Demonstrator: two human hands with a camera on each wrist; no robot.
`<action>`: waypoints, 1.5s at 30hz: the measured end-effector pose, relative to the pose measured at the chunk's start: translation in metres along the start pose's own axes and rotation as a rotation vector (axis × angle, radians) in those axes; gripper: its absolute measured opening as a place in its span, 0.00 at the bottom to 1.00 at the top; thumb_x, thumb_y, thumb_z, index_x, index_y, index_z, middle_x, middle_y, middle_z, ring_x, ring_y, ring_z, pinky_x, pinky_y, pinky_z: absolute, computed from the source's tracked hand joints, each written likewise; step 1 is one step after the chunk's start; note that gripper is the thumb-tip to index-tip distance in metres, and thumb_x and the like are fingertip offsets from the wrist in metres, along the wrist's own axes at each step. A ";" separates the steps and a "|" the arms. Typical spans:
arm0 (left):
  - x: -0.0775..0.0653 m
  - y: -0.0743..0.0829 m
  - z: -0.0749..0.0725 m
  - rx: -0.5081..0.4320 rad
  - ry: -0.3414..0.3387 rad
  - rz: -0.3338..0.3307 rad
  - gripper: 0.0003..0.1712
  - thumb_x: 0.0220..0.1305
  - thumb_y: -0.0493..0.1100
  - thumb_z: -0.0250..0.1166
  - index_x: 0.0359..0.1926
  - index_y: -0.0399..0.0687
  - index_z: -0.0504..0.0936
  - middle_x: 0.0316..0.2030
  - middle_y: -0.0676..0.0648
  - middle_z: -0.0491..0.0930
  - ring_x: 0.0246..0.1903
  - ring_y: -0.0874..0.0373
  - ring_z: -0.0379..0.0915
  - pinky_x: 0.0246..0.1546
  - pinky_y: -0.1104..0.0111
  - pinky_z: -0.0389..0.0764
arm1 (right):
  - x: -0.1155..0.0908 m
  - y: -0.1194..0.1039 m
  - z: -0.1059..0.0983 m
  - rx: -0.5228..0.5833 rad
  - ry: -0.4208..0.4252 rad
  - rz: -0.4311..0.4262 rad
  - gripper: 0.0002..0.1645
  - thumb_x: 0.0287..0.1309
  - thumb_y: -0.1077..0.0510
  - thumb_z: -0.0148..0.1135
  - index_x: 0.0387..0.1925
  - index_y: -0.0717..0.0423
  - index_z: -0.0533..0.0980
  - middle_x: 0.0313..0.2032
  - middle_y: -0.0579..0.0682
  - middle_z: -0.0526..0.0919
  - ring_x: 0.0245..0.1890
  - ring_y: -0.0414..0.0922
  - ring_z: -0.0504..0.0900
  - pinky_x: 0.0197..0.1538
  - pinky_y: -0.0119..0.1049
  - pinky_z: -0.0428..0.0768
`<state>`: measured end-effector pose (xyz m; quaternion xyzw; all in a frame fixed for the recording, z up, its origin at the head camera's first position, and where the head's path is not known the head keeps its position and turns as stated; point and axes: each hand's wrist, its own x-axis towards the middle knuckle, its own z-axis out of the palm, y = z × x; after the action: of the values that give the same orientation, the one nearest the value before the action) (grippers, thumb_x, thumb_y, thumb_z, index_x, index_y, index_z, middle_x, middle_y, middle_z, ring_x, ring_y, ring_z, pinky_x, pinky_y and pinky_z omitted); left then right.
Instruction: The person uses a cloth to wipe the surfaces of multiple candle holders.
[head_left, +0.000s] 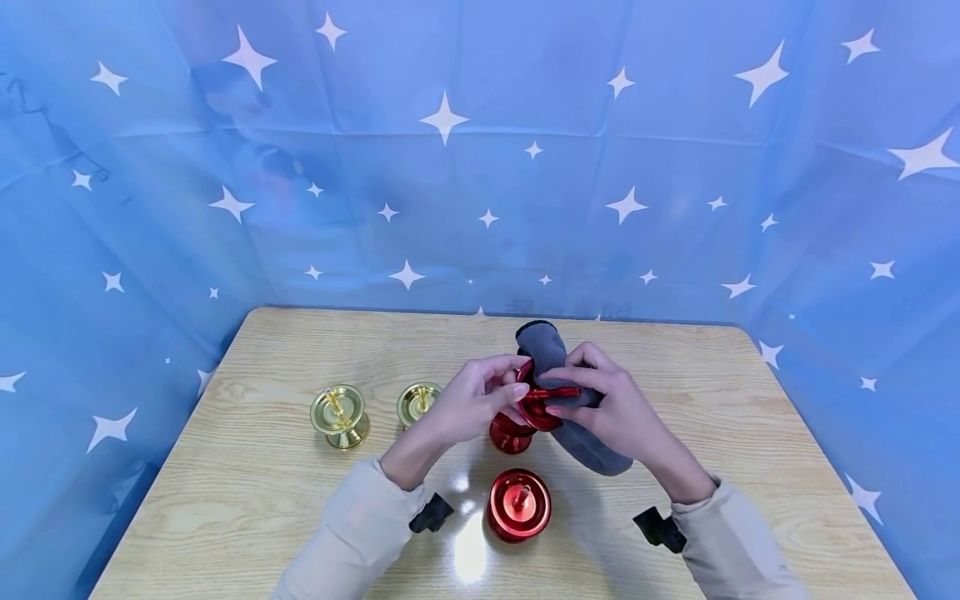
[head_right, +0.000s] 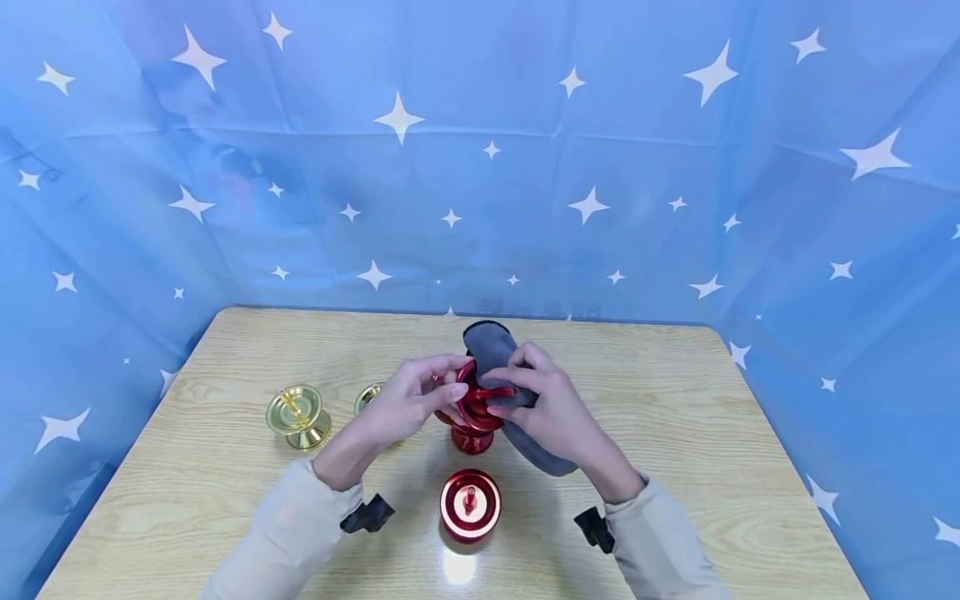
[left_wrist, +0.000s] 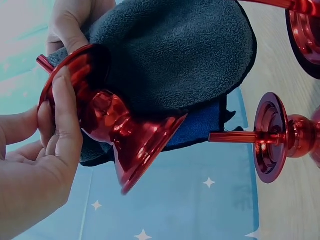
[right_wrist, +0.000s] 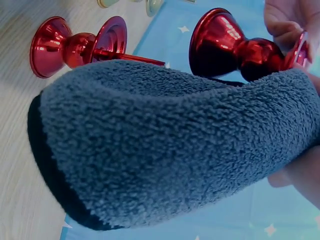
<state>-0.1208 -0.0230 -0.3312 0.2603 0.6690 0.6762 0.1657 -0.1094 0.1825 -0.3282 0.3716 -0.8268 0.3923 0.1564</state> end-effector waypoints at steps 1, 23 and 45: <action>0.000 -0.001 0.000 0.004 -0.005 -0.001 0.22 0.65 0.29 0.51 0.59 0.25 0.63 0.29 0.42 0.70 0.29 0.48 0.77 0.32 0.60 0.81 | 0.000 0.000 0.001 -0.001 -0.006 -0.003 0.21 0.33 0.76 0.71 0.36 0.61 0.81 0.32 0.46 0.67 0.31 0.39 0.67 0.32 0.24 0.69; 0.006 0.001 0.007 0.098 0.062 -0.083 0.21 0.62 0.29 0.55 0.56 0.24 0.68 0.22 0.44 0.71 0.17 0.56 0.75 0.23 0.66 0.80 | -0.003 0.001 -0.003 0.154 -0.045 0.049 0.16 0.36 0.73 0.70 0.32 0.61 0.82 0.30 0.48 0.65 0.29 0.41 0.65 0.28 0.30 0.67; 0.013 0.000 0.009 -0.034 0.208 -0.075 0.17 0.63 0.28 0.52 0.54 0.28 0.70 0.25 0.44 0.69 0.23 0.52 0.77 0.30 0.62 0.81 | 0.000 -0.007 -0.039 0.142 0.142 0.215 0.20 0.41 0.77 0.66 0.40 0.65 0.78 0.39 0.50 0.76 0.37 0.37 0.76 0.37 0.24 0.76</action>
<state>-0.1263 -0.0085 -0.3297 0.1609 0.6803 0.7040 0.1249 -0.1057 0.2094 -0.2998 0.2624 -0.8189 0.4894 0.1450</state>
